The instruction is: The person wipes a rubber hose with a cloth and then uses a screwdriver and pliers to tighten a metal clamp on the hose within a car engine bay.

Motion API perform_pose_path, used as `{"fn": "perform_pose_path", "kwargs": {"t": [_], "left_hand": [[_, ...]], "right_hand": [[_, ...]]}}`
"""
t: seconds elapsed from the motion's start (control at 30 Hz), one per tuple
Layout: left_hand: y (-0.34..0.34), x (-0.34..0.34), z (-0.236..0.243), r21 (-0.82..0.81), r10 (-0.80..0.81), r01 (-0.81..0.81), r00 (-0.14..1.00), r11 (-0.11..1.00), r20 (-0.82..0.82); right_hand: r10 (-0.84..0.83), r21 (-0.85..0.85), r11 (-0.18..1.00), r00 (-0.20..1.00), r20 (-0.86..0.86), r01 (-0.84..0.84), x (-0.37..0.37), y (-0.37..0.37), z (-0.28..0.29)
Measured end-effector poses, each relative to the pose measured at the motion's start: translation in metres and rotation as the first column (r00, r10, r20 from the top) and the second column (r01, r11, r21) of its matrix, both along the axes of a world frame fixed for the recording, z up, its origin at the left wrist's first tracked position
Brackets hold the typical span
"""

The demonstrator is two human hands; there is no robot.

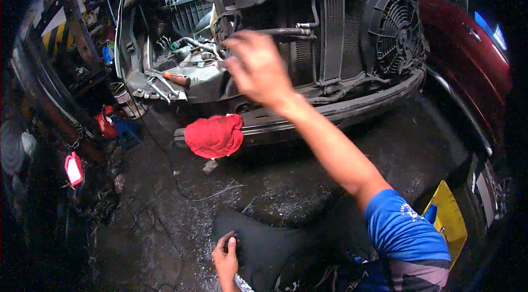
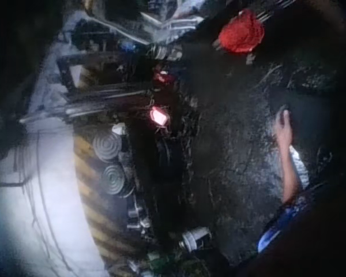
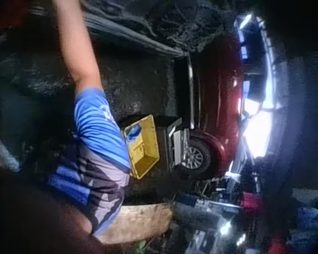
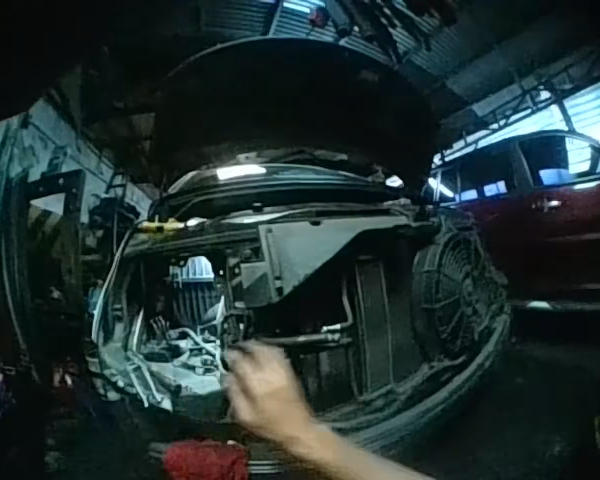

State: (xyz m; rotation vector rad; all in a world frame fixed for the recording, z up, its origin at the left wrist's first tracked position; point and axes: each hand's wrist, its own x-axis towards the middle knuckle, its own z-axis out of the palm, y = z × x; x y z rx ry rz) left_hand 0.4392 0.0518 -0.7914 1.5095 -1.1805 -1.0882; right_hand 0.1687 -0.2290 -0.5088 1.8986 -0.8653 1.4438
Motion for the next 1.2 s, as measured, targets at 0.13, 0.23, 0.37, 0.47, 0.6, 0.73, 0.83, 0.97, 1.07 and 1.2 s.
{"fn": "perform_pose_path", "kwargs": {"t": [0.13,0.23,0.37,0.47,0.6,0.73,0.83,0.97,1.07,1.2], "left_hand": [[-0.01,-0.012,-0.005,0.008,-0.069,0.069,0.996,0.998,0.061],[-0.025,-0.03,0.011,0.101,-0.139,0.13,0.986,0.986,0.09],[-0.051,-0.044,0.056,-0.061,-0.273,0.284,0.95,0.957,0.149],[-0.1,-0.048,0.098,-0.342,-0.26,0.358,0.917,0.869,0.302],[-0.194,-0.098,0.192,-0.7,-0.151,0.396,0.91,0.595,0.386],[-0.293,-0.118,0.248,-0.862,0.248,0.312,0.868,0.4,0.43],[-0.348,-0.132,0.267,-0.842,0.207,0.329,0.871,0.427,0.446],[-0.378,-0.146,0.253,-0.823,0.308,0.295,0.823,0.486,0.478],[-0.38,-0.155,0.248,-0.809,0.349,0.266,0.799,0.524,0.489],[-0.386,-0.157,0.247,-0.858,0.392,0.241,0.811,0.454,0.435]], "right_hand": [[-0.453,-0.06,0.89,0.891,-0.021,0.452,-0.093,0.028,0.032],[-0.525,0.074,0.828,0.815,-0.243,0.556,-0.133,0.023,0.039],[-0.463,0.061,0.847,0.789,-0.404,0.528,-0.114,0.027,0.063],[-0.373,0.139,0.863,0.797,-0.474,0.486,-0.093,0.021,0.062],[-0.347,0.19,0.837,0.767,-0.54,0.513,-0.102,0.016,0.063],[-0.339,0.176,0.813,0.697,-0.632,0.554,-0.08,0.015,0.079],[-0.36,0.103,0.816,0.639,-0.68,0.569,-0.079,-0.001,0.08],[-0.385,0.091,0.766,0.568,-0.727,0.636,-0.066,-0.01,0.085],[-0.39,0.093,0.758,0.563,-0.729,0.646,-0.057,-0.009,0.084],[-0.38,0.092,0.785,0.594,-0.71,0.613,-0.039,-0.021,0.079]]}}
